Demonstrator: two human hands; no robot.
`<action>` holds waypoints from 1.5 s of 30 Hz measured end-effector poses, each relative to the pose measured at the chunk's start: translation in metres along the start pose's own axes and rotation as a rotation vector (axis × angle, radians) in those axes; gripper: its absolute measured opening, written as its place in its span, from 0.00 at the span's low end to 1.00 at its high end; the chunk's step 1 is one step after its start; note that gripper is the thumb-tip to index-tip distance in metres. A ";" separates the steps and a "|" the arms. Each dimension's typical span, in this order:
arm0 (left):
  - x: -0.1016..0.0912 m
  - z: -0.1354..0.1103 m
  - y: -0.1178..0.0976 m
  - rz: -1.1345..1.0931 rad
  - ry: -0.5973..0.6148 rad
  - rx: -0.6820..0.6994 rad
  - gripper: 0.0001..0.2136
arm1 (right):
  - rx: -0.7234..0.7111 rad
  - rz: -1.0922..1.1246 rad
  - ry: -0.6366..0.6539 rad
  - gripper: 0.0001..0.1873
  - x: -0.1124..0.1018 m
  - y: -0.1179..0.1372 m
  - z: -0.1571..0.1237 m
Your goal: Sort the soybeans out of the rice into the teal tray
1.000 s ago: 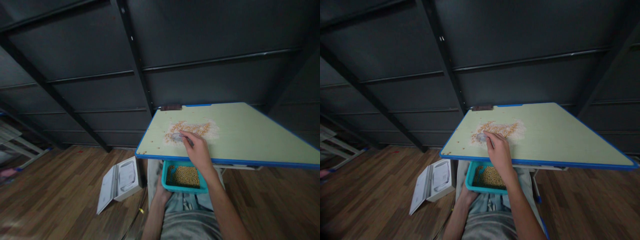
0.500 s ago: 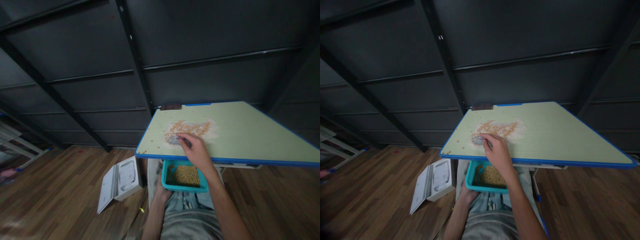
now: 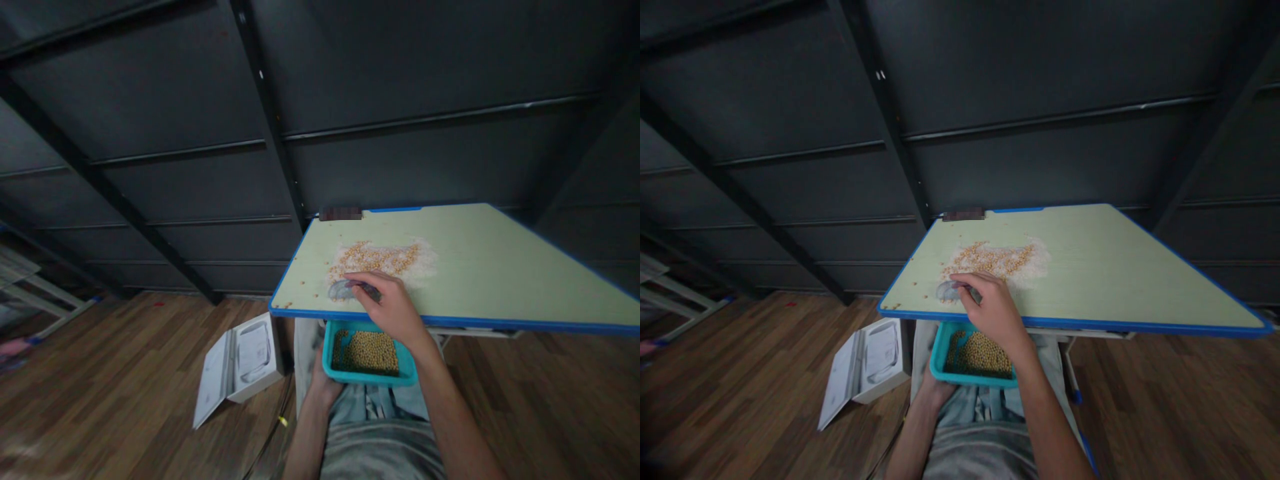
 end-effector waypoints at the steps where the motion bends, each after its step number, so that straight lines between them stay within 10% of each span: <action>1: -0.001 0.001 0.001 -0.001 0.000 -0.005 0.14 | -0.001 0.005 0.002 0.16 0.000 0.000 0.000; 45: -0.008 0.002 0.005 -0.038 -0.050 -0.045 0.19 | 0.030 0.016 0.007 0.15 0.000 -0.002 0.001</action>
Point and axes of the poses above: each hand's wrist, its own z-axis towards the middle knuckle, its own x-axis out of the palm, y = z × x, the point moved 10 cm from there along z, towards the middle knuckle, and after that the axes turned 7 degrees about -y, right-handed, at the moved point
